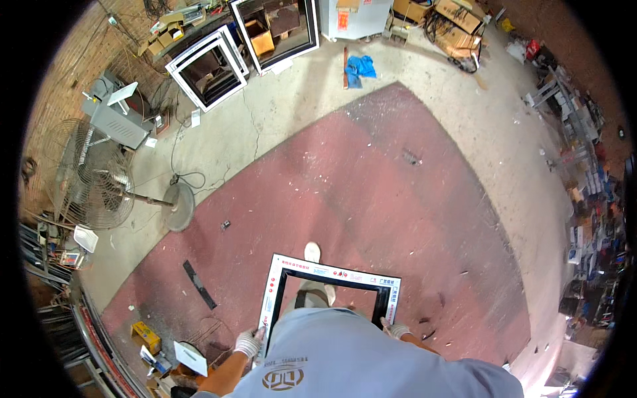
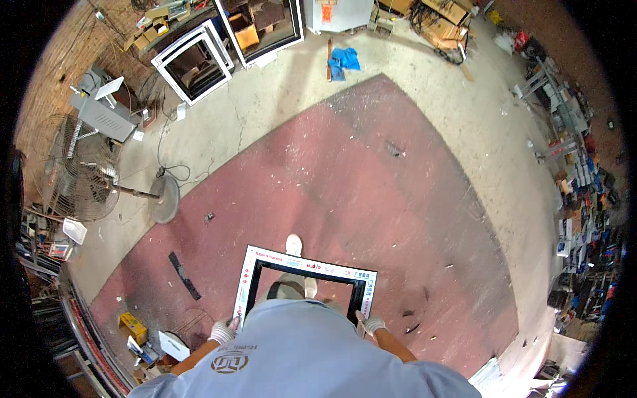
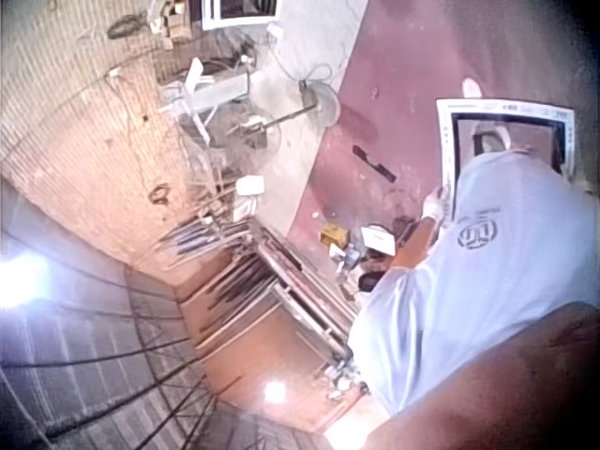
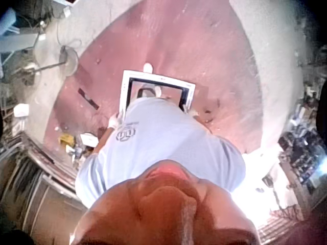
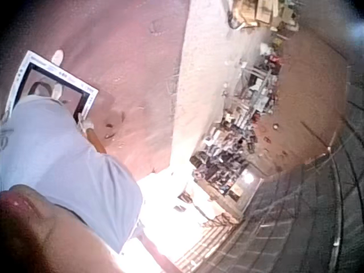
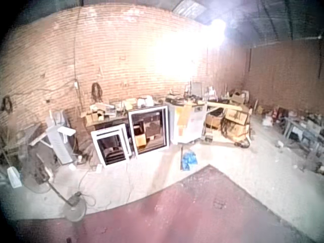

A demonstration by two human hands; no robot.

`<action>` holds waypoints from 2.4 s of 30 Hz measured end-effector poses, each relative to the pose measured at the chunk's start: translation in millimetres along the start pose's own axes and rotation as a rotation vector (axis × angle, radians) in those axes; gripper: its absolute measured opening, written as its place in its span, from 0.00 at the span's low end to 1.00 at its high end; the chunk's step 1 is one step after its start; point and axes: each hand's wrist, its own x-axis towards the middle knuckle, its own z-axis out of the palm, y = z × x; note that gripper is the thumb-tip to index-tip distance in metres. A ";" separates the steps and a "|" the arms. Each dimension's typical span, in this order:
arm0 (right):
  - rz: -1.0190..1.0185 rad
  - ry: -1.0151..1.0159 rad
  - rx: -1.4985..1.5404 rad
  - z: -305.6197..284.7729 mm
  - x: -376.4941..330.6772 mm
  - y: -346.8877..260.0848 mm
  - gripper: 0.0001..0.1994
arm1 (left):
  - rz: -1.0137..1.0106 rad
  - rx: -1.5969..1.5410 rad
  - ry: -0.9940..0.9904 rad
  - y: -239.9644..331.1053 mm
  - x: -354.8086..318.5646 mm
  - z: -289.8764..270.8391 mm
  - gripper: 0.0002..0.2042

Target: The person assembles a rectangular window frame by joining four aluminum extrusions on a workbench. They then move the frame to a corner mitering machine, align each corner, and operate the machine to press-fit the joints. The person repeats this for all four corners and sets the completed frame aside.

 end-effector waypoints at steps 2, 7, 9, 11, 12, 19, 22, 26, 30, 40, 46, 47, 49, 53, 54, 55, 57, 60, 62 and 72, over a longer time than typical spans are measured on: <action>0.103 -0.045 -0.062 -55.3 -35.4 -39.1 0.51 | 0.016 -0.074 0.022 56.4 12.0 -28.0 0.30; -0.007 0.343 0.102 -146.5 -38.7 -81.1 0.49 | 0.104 -0.066 0.060 193.7 71.3 -90.9 0.30; -0.008 0.381 0.147 -208.2 -49.2 -102.2 0.48 | 0.182 -0.003 0.085 254.8 111.0 -113.4 0.30; -0.003 0.425 0.192 -267.3 -51.7 -124.0 0.47 | 0.154 -0.049 0.022 354.0 127.2 -159.4 0.30; -0.006 0.444 0.212 -296.4 -56.3 -133.5 0.46 | 0.149 -0.152 -0.030 373.5 156.2 -159.2 0.30; 0.021 0.535 0.425 -527.1 -88.6 -223.0 0.43 | 0.253 -0.151 -0.004 630.5 205.9 -256.6 0.30; -0.047 0.490 0.532 -579.7 30.3 -188.1 0.40 | 0.275 -0.153 -0.042 748.2 240.4 -282.2 0.28; -0.083 0.511 0.746 -768.0 -5.0 -244.0 0.40 | 0.254 -0.209 -0.048 919.6 241.1 -316.0 0.26; -0.148 0.491 0.656 -986.5 -16.2 -298.3 0.40 | 0.251 -0.167 -0.031 1063.2 258.3 -350.7 0.27; -0.220 0.616 0.738 -1357.7 38.1 -460.1 0.37 | 0.235 -0.217 -0.051 1373.3 414.7 -444.5 0.32; -0.333 0.853 0.847 -1538.8 103.8 -561.8 0.35 | 0.334 -0.122 -0.016 1593.0 533.0 -546.9 0.33; -0.324 0.836 0.855 -1574.4 100.8 -580.4 0.34 | 0.291 -0.182 -0.051 1634.1 542.8 -566.7 0.33; -0.310 0.810 0.878 -1653.2 69.7 -635.8 0.33 | 0.315 -0.150 -0.075 1711.7 559.8 -606.7 0.32; -0.407 0.775 1.083 -1782.0 114.8 -677.7 0.29 | 0.364 -0.116 -0.059 1845.6 596.3 -652.4 0.31; -0.395 0.773 1.095 -1807.0 150.9 -676.3 0.28 | 0.333 -0.214 -0.090 1887.2 593.4 -666.4 0.23; -0.387 0.764 1.145 -1843.5 159.2 -690.9 0.28 | 0.321 -0.230 -0.086 1924.3 600.1 -672.9 0.23; -0.370 0.731 1.238 -1923.4 166.6 -730.3 0.28 | 0.282 -0.266 -0.072 1992.3 618.7 -681.5 0.23; -0.452 0.758 1.134 -2040.5 223.8 -743.9 0.29 | 0.224 -0.297 -0.029 2092.9 639.5 -686.9 0.27; -0.467 0.833 0.946 -2120.9 264.1 -745.8 0.30 | 0.239 -0.195 0.022 2150.6 653.7 -691.2 0.28; -0.563 0.746 0.858 -2428.7 319.2 -882.6 0.31 | 0.213 -0.322 0.103 2360.9 707.8 -767.7 0.26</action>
